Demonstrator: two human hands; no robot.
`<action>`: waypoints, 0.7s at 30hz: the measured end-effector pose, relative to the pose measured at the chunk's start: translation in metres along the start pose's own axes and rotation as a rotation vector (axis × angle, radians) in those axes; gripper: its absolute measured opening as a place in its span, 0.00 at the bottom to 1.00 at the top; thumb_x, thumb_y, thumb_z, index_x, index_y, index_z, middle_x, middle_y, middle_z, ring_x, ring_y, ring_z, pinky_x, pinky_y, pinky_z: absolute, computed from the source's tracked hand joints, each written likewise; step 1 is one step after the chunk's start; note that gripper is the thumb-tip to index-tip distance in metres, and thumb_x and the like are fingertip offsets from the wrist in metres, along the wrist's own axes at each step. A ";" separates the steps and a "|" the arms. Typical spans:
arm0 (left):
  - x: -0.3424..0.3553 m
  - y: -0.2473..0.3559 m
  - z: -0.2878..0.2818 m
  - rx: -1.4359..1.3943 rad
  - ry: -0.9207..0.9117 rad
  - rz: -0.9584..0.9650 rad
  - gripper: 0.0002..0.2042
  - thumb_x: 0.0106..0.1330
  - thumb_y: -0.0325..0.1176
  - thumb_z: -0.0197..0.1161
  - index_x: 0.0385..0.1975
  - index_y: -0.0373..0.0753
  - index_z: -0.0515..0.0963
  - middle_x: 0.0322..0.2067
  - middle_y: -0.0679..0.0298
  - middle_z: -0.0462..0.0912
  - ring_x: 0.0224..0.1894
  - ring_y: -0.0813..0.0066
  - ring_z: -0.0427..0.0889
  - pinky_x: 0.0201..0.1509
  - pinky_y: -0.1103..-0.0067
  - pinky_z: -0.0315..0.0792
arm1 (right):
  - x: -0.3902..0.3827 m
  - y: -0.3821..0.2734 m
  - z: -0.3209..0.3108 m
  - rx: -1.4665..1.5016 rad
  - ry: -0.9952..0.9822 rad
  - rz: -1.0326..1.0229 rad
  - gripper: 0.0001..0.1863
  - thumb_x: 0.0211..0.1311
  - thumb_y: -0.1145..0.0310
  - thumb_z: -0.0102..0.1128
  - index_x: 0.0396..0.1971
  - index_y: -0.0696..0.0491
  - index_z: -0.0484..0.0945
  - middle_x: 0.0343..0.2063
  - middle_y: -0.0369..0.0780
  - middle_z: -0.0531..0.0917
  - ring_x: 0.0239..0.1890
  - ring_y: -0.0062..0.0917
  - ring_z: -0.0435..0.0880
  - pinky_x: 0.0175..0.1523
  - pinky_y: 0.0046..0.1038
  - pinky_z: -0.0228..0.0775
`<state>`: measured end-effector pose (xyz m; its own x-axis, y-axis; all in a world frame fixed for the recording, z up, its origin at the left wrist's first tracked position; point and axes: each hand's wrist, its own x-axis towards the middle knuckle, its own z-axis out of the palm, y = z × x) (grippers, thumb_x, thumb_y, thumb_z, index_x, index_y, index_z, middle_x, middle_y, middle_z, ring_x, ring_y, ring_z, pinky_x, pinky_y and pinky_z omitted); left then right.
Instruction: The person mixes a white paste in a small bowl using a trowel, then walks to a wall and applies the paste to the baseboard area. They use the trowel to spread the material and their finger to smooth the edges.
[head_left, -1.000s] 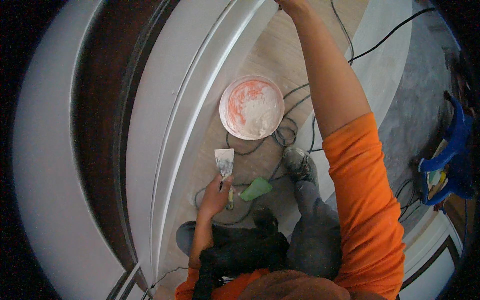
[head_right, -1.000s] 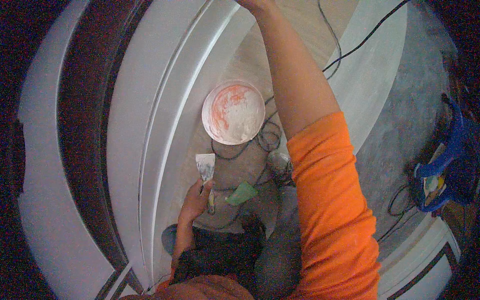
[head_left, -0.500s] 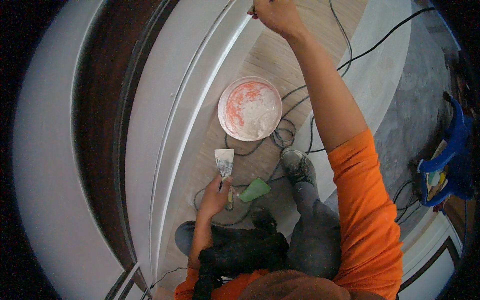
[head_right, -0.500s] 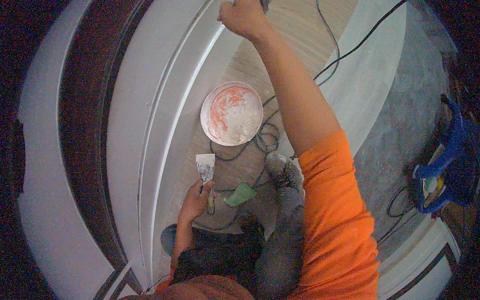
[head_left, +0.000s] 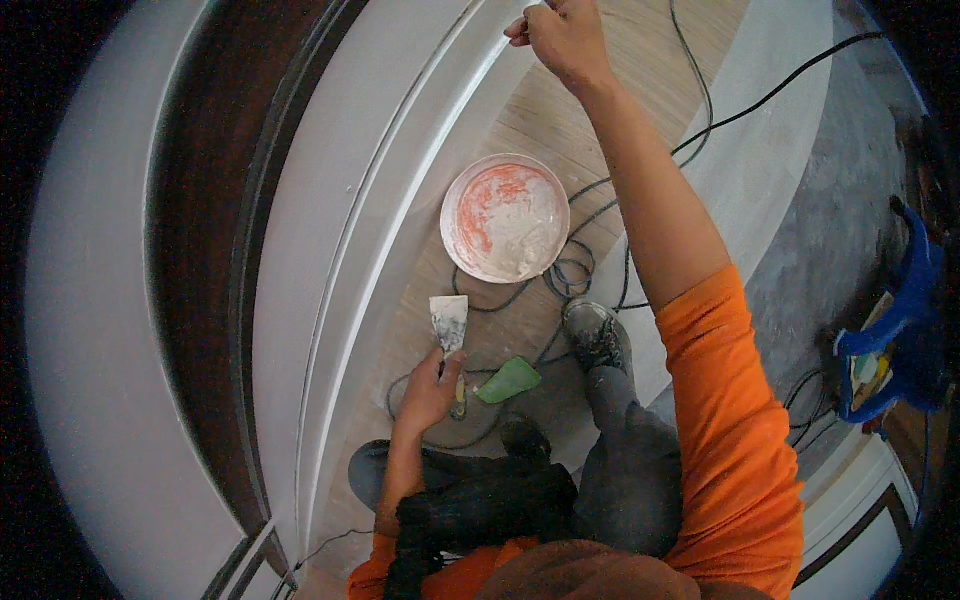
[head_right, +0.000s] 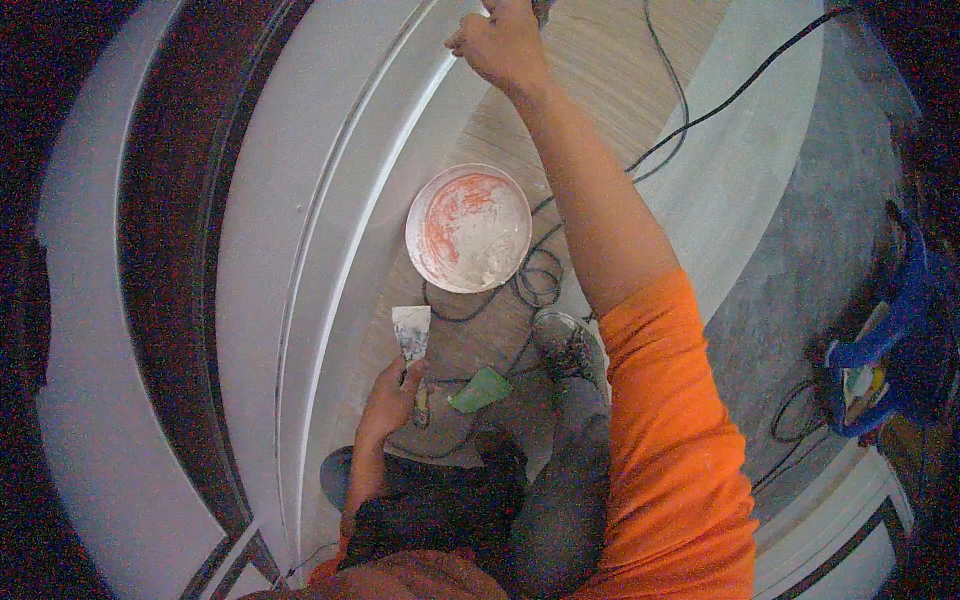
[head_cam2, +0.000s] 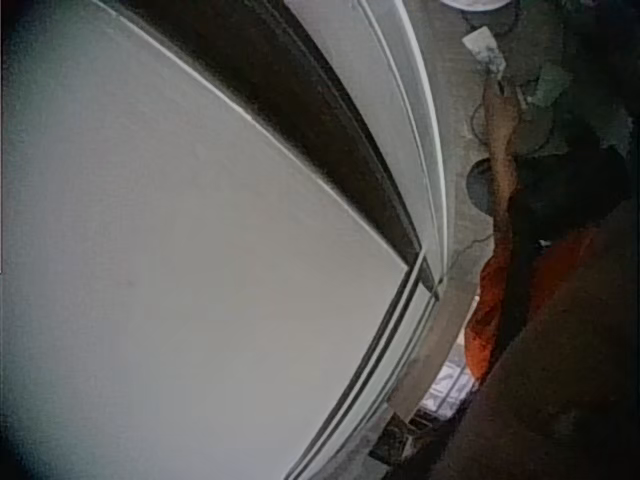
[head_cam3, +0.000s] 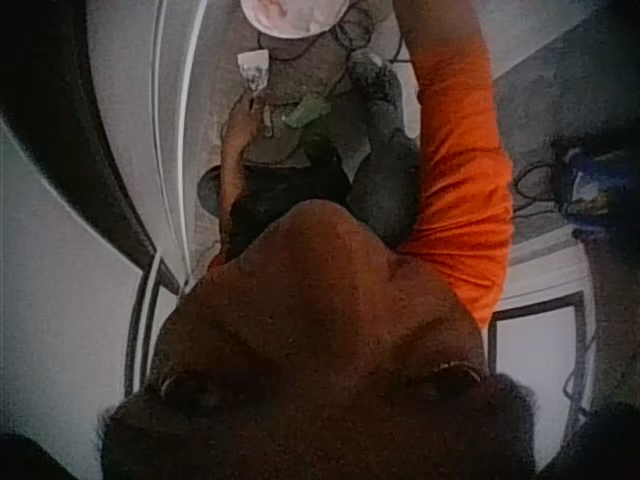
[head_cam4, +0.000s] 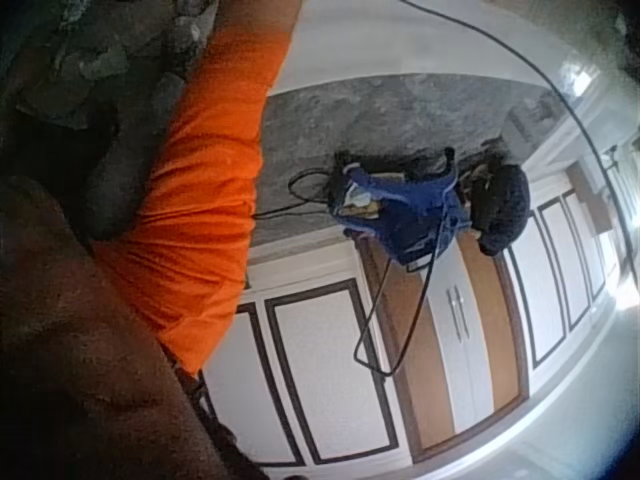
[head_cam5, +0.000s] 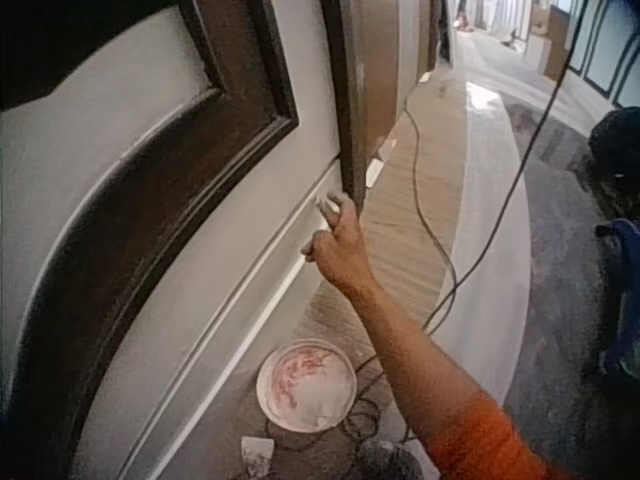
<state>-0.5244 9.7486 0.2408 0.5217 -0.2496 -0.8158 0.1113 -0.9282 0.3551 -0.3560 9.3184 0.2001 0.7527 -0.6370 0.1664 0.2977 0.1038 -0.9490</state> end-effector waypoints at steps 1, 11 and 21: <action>0.001 -0.001 0.001 -0.004 0.001 0.004 0.32 0.77 0.54 0.53 0.61 0.25 0.73 0.57 0.36 0.79 0.62 0.43 0.78 0.67 0.63 0.69 | -0.004 0.001 0.001 0.044 -0.012 0.024 0.34 0.59 0.85 0.43 0.69 0.58 0.53 0.68 0.61 0.67 0.26 0.28 0.85 0.27 0.27 0.79; -0.001 -0.003 0.003 -0.044 0.034 0.089 0.23 0.79 0.47 0.53 0.57 0.31 0.76 0.50 0.43 0.84 0.55 0.46 0.82 0.60 0.62 0.72 | -0.006 -0.018 0.018 -0.327 0.023 -0.265 0.35 0.57 0.83 0.46 0.67 0.62 0.53 0.59 0.66 0.74 0.34 0.41 0.88 0.38 0.37 0.82; -0.004 -0.001 0.000 0.034 0.042 0.051 0.27 0.78 0.52 0.53 0.57 0.31 0.76 0.53 0.39 0.81 0.58 0.43 0.80 0.64 0.62 0.70 | -0.056 -0.034 0.066 -0.638 -0.036 -0.125 0.47 0.55 0.83 0.51 0.75 0.64 0.40 0.49 0.71 0.78 0.43 0.63 0.83 0.48 0.52 0.77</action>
<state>-0.5268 9.7508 0.2432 0.5612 -0.2853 -0.7770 0.0551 -0.9237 0.3790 -0.3695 9.4016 0.2405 0.7573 -0.5880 0.2842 -0.0145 -0.4503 -0.8928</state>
